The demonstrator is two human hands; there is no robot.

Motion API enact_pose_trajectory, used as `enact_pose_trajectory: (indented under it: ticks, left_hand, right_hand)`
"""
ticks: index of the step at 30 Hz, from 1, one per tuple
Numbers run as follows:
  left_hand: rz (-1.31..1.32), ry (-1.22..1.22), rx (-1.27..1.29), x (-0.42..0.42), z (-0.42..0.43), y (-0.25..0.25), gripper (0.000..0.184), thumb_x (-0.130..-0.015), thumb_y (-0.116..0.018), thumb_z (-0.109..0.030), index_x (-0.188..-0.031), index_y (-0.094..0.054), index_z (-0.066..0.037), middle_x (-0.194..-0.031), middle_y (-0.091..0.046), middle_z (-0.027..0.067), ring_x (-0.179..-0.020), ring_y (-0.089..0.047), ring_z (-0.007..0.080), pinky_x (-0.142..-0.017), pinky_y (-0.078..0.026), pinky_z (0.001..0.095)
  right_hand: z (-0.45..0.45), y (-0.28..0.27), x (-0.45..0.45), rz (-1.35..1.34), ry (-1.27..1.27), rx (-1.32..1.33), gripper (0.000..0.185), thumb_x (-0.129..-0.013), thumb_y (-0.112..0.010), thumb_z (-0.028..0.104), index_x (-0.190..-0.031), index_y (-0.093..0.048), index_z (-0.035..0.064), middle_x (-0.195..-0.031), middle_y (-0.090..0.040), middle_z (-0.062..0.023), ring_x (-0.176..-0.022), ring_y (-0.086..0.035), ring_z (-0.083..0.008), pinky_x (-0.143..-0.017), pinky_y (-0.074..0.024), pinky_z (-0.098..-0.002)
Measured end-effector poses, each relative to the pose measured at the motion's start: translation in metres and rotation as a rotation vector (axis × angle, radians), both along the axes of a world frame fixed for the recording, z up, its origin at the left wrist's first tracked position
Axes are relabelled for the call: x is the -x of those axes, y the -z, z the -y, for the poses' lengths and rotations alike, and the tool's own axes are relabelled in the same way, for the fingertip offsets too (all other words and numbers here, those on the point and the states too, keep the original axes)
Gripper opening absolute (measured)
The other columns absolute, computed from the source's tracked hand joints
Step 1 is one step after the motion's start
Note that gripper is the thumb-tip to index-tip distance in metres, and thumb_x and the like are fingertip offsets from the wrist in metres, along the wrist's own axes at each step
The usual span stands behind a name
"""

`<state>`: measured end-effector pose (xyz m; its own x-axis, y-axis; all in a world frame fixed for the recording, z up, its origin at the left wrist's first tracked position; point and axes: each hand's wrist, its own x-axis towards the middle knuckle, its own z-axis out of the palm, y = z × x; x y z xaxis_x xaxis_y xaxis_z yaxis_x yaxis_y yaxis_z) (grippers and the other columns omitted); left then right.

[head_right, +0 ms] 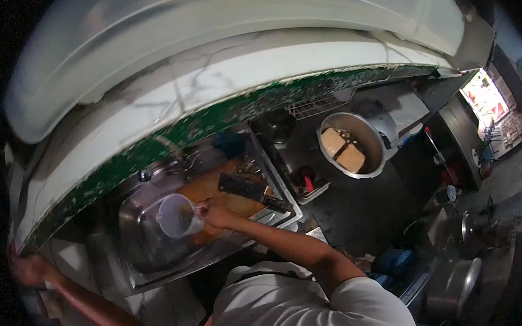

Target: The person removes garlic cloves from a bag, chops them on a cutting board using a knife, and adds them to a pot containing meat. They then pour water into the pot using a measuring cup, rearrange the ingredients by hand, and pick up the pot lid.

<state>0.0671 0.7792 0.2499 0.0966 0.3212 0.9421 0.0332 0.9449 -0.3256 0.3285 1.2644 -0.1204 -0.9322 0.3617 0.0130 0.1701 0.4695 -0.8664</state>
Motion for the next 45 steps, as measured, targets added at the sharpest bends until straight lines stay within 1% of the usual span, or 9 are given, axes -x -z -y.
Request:
enact_pose_trajectory:
  ticks: [2, 5, 7, 16, 26, 27, 30, 42, 45]
  left_hand:
    - [0.031, 0.194, -0.055, -0.014, -0.025, -0.006, 0.02, -0.096, -0.059, -0.025, -0.105, -0.072, -0.012, -0.108, -0.072, 0.0051, -0.093, -0.069, 0.0259, -0.08, -0.055, 0.0369]
    - [0.071, 0.488, -0.277, -0.03, -0.06, -0.007, 0.027, -0.1, -0.049, -0.015, -0.101, -0.071, 0.001, -0.106, -0.071, 0.012, -0.093, -0.07, 0.025, -0.083, -0.056, 0.035]
    - [0.129, 0.742, -0.551, -0.043, -0.089, -0.009, 0.034, -0.102, -0.043, -0.012, -0.1, -0.07, 0.009, -0.103, -0.071, 0.0166, -0.09, -0.07, 0.0246, -0.082, -0.056, 0.0346]
    - [0.067, 0.528, -0.31, -0.054, -0.095, -0.015, 0.033, -0.101, -0.042, -0.011, -0.105, -0.066, 0.011, -0.101, -0.069, 0.0184, -0.087, -0.07, 0.026, -0.086, -0.056, 0.0351]
    - [-0.001, 0.325, -0.133, -0.069, -0.108, -0.021, 0.026, -0.098, -0.046, -0.01, -0.095, -0.066, 0.007, -0.103, -0.066, 0.0169, -0.09, -0.064, 0.0287, -0.082, -0.053, 0.0386]
    - [0.059, 0.67, -0.393, -0.068, -0.118, -0.019, 0.024, -0.096, -0.045, -0.007, -0.096, -0.065, 0.007, -0.101, -0.064, 0.0158, -0.088, -0.064, 0.0262, -0.081, -0.053, 0.0371]
    - [0.069, 0.871, -0.564, -0.077, -0.138, -0.022, 0.025, -0.094, -0.042, -0.005, -0.101, -0.063, 0.007, -0.099, -0.063, 0.0143, -0.086, -0.064, 0.0234, -0.08, -0.053, 0.0361]
    - [0.077, 0.477, -0.304, -0.057, -0.096, -0.013, 0.035, -0.103, -0.043, -0.015, -0.098, -0.07, 0.007, -0.106, -0.069, 0.0158, -0.094, -0.067, 0.0264, -0.087, -0.053, 0.0372]
    - [0.068, 0.468, -0.304, -0.057, -0.1, -0.014, 0.033, -0.102, -0.043, -0.013, -0.104, -0.069, 0.008, -0.104, -0.069, 0.0175, -0.09, -0.069, 0.0259, -0.085, -0.054, 0.0356]
  right_hand:
    - [0.019, 0.106, 0.085, -0.067, -0.314, -0.493, 0.024, -0.097, -0.059, 0.026, -0.108, -0.069, 0.0068, -0.103, -0.07, -0.0185, -0.101, -0.066, -0.0337, -0.084, -0.0511, -0.0446]
    - [0.053, 0.142, 0.142, 0.051, 0.006, 0.624, 0.028, -0.098, -0.058, 0.028, -0.109, -0.066, 0.0033, -0.098, -0.069, -0.0166, -0.093, -0.066, -0.0281, -0.081, -0.05, -0.0421]
    - [0.055, 0.101, 0.15, 0.163, 0.061, 0.605, 0.028, -0.097, -0.059, 0.029, -0.106, -0.066, 0.0035, -0.094, -0.067, -0.0144, -0.086, -0.063, -0.026, -0.074, -0.0481, -0.0413]
    - [0.07, 0.092, 0.194, 0.031, 0.162, 0.833, 0.026, -0.094, -0.063, 0.029, -0.107, -0.066, 0.0075, -0.082, -0.061, -0.0083, -0.06, -0.05, -0.0206, -0.048, -0.0368, -0.0394]
    - [0.065, 0.075, 0.172, 0.043, 0.092, 0.889, 0.048, -0.088, -0.076, 0.036, -0.122, -0.067, 0.0037, -0.11, -0.069, -0.008, -0.097, -0.061, -0.0168, -0.082, -0.0497, -0.0373]
    - [0.063, 0.06, 0.168, 0.045, 0.027, 1.038, 0.05, -0.087, -0.078, 0.035, -0.124, -0.067, 0.0029, -0.113, -0.069, -0.0083, -0.101, -0.061, -0.0173, -0.086, -0.0493, -0.0377]
    - [0.076, 0.02, 0.162, 0.014, -0.004, 0.861, 0.048, -0.085, -0.079, 0.033, -0.122, -0.067, 0.0033, -0.116, -0.07, -0.0095, -0.104, -0.063, -0.0191, -0.087, -0.0503, -0.0378]
    - [0.068, 0.013, 0.154, -0.24, 0.051, 0.642, 0.045, -0.082, -0.08, 0.029, -0.115, -0.068, 0.0016, -0.113, -0.071, -0.0133, -0.098, -0.066, -0.0259, -0.085, -0.0517, -0.0388]
    - [0.066, -0.006, 0.147, 0.037, 0.156, 0.644, 0.043, -0.083, -0.077, 0.027, -0.116, -0.067, 0.0003, -0.113, -0.071, -0.0137, -0.099, -0.066, -0.0256, -0.085, -0.0517, -0.0392]
